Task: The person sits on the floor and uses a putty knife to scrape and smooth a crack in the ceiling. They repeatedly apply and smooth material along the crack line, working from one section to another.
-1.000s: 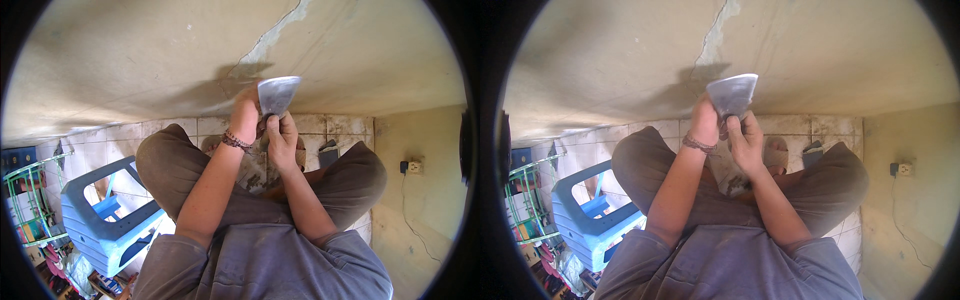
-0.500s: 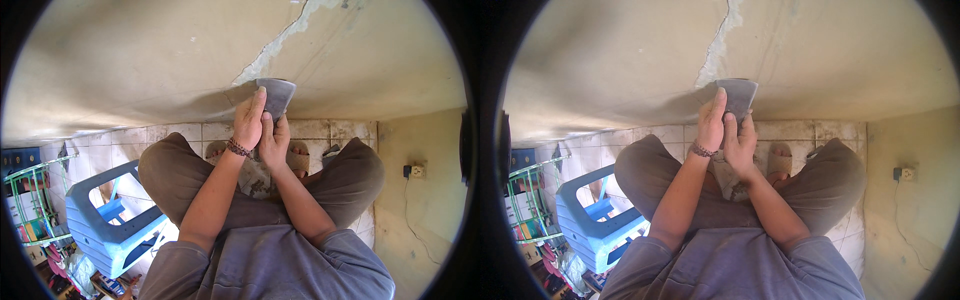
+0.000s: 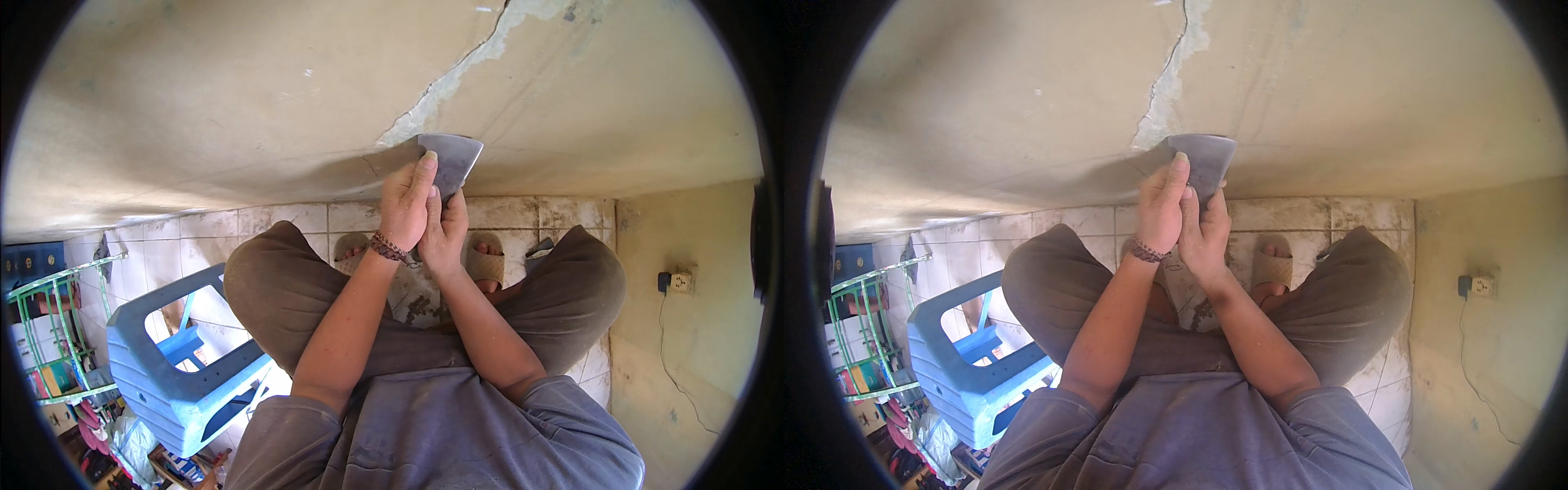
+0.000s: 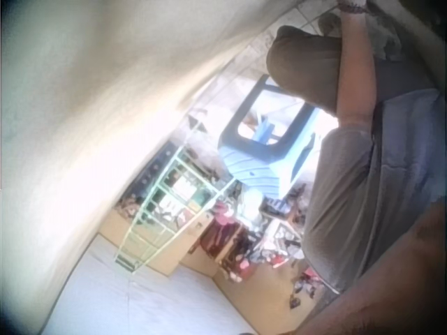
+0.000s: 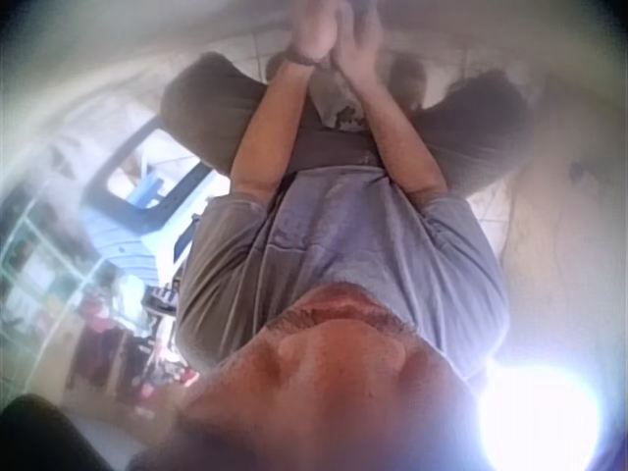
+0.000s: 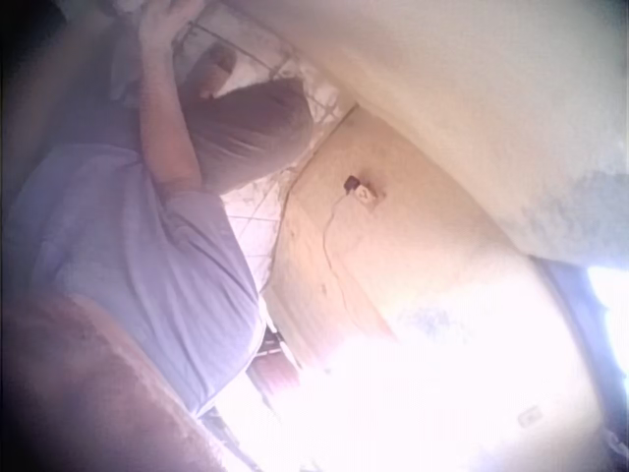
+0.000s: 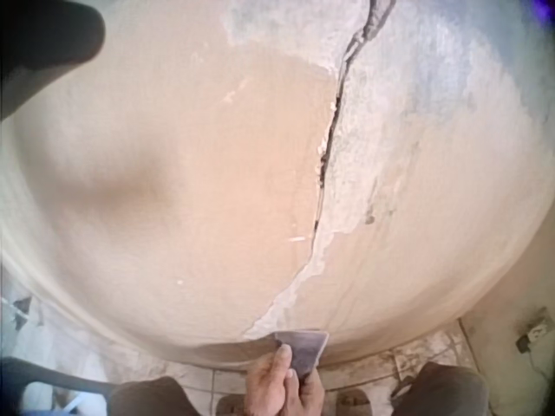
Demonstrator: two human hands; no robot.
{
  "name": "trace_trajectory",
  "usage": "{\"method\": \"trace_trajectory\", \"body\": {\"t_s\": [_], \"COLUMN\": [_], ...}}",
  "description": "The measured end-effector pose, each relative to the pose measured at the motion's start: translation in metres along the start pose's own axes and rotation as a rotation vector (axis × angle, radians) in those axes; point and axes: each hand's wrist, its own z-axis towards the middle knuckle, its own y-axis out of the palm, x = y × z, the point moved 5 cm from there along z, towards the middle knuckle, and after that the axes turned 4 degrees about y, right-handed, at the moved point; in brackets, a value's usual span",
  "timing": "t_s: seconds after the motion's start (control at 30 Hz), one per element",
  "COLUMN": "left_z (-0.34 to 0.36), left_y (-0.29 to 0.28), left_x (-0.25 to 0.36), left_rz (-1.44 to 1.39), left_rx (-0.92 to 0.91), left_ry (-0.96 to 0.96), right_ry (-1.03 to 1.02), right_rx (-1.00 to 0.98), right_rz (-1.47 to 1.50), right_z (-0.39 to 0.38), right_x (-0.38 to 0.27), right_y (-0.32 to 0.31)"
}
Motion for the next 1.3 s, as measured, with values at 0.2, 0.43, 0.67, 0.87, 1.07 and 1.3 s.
{"method": "trace_trajectory", "body": {"t_s": [0.2, 0.43, 0.67, 0.87, 1.07, 1.3], "left_z": [0.005, 0.007, 0.006, 0.008, 0.009, 0.007], "left_y": [-0.002, 0.000, 0.001, 0.004, 0.000, -0.002], "left_x": [-0.009, 0.002, 0.003, 0.008, -0.005, 0.000], "left_rz": [0.011, 0.064, 0.062, 0.133, 0.018, 0.039], "left_rx": [0.015, 0.037, 0.059, 0.064, 0.055, 0.056], "left_ry": [0.037, 0.069, 0.017, 0.066, 0.098, 0.089], "right_ry": [-0.015, -0.032, -0.048, -0.056, -0.046, -0.017], "right_rx": [0.036, 0.051, 0.067, 0.073, 0.005, 0.025], "right_rz": [-0.025, -0.060, -0.058, -0.076, -0.104, -0.131], "right_z": [-0.001, 0.005, 0.006, 0.008, 0.005, 0.004], "right_x": [-0.005, -0.005, -0.004, -0.001, -0.013, -0.016], "right_y": [0.003, 0.002, 0.001, -0.002, 0.004, 0.004]}}
